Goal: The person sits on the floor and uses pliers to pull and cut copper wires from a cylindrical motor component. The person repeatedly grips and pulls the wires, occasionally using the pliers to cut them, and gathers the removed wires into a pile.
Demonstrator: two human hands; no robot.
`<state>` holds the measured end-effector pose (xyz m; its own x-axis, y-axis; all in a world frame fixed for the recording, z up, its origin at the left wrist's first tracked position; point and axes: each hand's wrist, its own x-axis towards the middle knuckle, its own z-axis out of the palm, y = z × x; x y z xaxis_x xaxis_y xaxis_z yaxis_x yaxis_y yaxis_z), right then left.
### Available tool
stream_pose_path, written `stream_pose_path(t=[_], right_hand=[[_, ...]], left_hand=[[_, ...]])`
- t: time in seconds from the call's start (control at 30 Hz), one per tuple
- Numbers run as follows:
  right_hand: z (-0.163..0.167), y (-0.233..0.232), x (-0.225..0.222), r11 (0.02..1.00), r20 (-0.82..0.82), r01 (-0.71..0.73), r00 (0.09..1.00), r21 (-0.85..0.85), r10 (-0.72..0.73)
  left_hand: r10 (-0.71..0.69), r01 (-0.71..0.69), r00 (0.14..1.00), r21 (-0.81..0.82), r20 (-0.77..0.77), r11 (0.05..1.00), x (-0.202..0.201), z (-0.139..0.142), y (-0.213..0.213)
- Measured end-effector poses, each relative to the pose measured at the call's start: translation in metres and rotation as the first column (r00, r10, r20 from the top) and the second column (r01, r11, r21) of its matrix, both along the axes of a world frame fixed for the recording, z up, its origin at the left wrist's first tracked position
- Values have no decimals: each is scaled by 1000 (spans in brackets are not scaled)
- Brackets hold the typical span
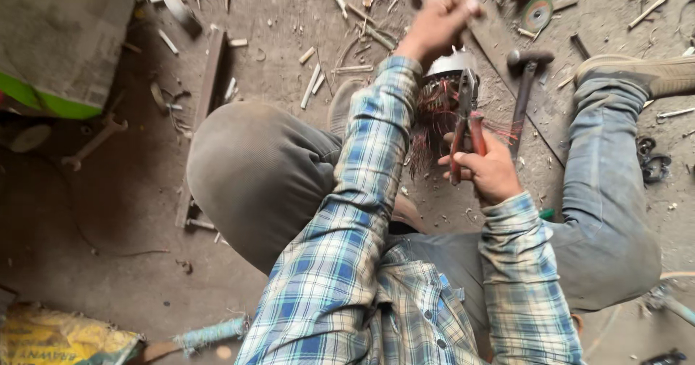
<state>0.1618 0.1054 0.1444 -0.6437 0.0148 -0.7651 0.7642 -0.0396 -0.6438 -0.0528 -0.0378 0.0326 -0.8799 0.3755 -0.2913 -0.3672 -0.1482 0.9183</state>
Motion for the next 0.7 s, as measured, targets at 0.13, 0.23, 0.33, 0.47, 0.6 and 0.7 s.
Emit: stream_pose_path(t=[0.13,0.23,0.33,0.47,0.6,0.7], right_hand=[[-4,14,-8,951,56,-245,969,190,239],[-13,23,-12,866,135,-388,921,314,364],[-24,27,-15,754,200,-493,869,435,453],[-35,25,-21,599,325,-606,792,524,517],[-39,19,-27,539,314,-616,774,575,550],[-38,14,-31,518,343,-630,764,579,546]], left_hand=[[101,-85,995,-516,2,853,-8,-21,-20],[35,32,996,-664,87,747,8,-35,-25],[-32,144,983,-656,180,741,28,-46,-22],[-51,161,982,-660,183,734,43,-62,-14],[-43,139,987,-683,155,717,45,-76,-9],[-67,180,980,-695,186,696,46,-79,-6]])
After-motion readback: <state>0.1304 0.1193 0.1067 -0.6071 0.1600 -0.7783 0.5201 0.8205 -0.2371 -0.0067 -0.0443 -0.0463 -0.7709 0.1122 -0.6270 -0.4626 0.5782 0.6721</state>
